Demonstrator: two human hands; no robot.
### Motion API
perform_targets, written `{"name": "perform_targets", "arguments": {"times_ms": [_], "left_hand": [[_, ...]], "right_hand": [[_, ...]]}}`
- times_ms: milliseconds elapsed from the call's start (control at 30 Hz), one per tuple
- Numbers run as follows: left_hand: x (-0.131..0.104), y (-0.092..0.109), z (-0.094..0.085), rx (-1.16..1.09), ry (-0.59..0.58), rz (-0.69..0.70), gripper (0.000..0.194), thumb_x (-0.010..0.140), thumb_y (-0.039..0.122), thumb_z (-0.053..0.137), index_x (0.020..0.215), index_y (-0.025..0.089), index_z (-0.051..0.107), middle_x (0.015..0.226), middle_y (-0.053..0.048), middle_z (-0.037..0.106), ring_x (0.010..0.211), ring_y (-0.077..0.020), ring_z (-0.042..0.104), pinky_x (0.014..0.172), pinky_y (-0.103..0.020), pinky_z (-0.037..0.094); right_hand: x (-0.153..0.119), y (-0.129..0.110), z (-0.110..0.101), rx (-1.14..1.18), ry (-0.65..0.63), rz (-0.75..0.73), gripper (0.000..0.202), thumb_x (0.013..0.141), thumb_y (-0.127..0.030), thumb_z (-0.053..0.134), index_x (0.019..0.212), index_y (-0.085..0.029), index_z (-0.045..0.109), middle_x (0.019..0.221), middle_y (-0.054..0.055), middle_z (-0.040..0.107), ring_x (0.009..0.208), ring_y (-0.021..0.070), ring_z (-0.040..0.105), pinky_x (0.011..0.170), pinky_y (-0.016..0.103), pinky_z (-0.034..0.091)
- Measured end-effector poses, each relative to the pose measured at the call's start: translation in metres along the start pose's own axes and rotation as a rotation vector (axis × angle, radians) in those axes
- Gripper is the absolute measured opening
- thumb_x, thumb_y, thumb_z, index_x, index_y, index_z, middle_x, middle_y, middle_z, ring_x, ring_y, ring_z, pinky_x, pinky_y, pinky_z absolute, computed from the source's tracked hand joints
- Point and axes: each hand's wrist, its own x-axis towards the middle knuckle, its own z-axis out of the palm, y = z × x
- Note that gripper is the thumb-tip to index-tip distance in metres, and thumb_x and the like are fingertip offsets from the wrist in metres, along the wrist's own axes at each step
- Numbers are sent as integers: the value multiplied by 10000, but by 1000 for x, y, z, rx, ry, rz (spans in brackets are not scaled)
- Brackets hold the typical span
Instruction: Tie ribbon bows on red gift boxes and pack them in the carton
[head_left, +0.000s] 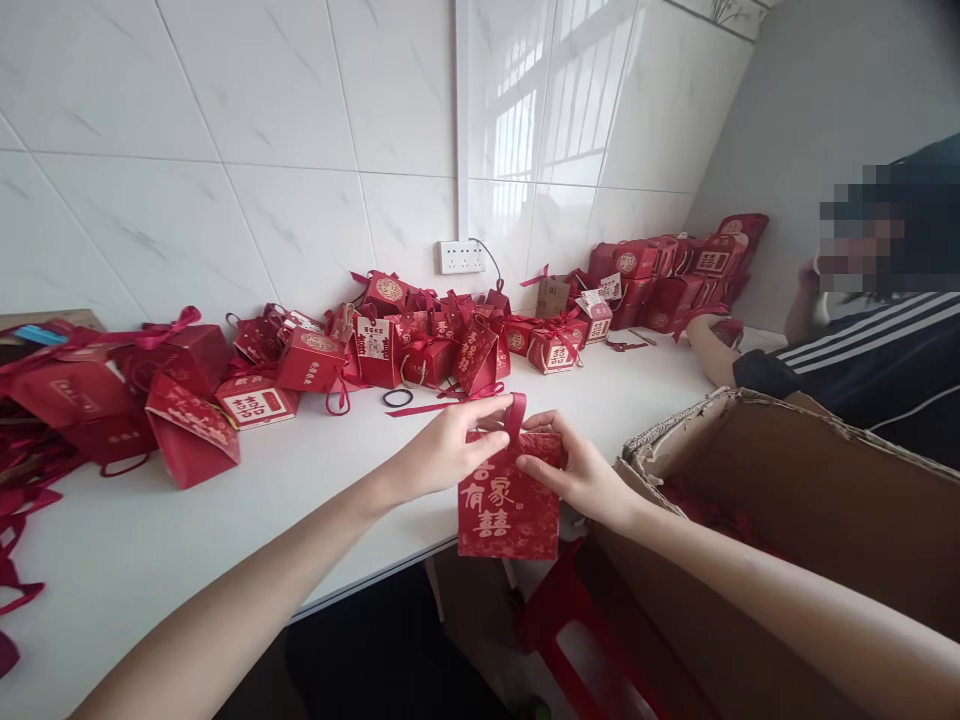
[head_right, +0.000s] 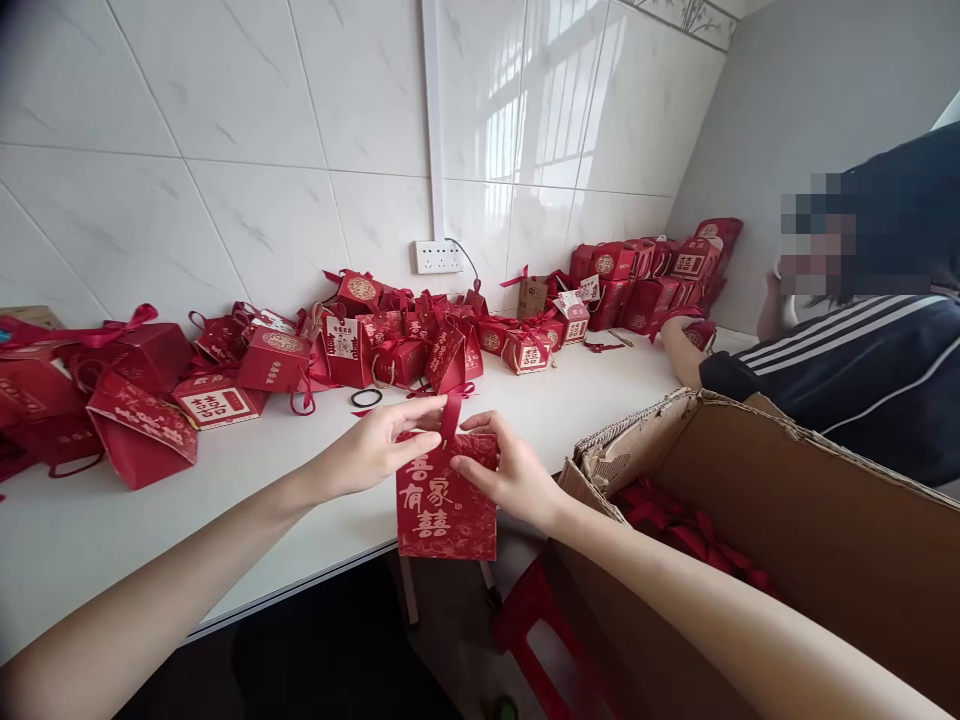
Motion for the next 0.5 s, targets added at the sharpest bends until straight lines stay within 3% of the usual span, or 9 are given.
{"name": "perform_targets", "arguments": {"times_ms": [133,300,500], "left_hand": [[-3,-2,12,64,58,3,444,852,231,471,1296,210,478,1261,-72,573,980,-169,623,848,-282,510],[-5,4,17,128,174,31,432,853,217,453,1281,183,498,1244,-79,570,1006,-166,596,901,-275,475],[-5,5,21,178,183,125,436,860,178,422,1290,198,489,1115,-71,594,983,-158,585,889,-262,470]], "right_hand": [[1,-7,4,-245,185,-107,182,769,-272,584,896,-205,472,862,19,608,771,156,581,726,309,478],[-1,-13,5,-376,221,-164,144,737,-230,571,843,-200,478,822,6,559,703,137,541,657,272,460],[0,-13,7,-456,250,-160,92,767,-250,521,726,-198,457,762,-11,461,607,110,472,590,251,430]]}}
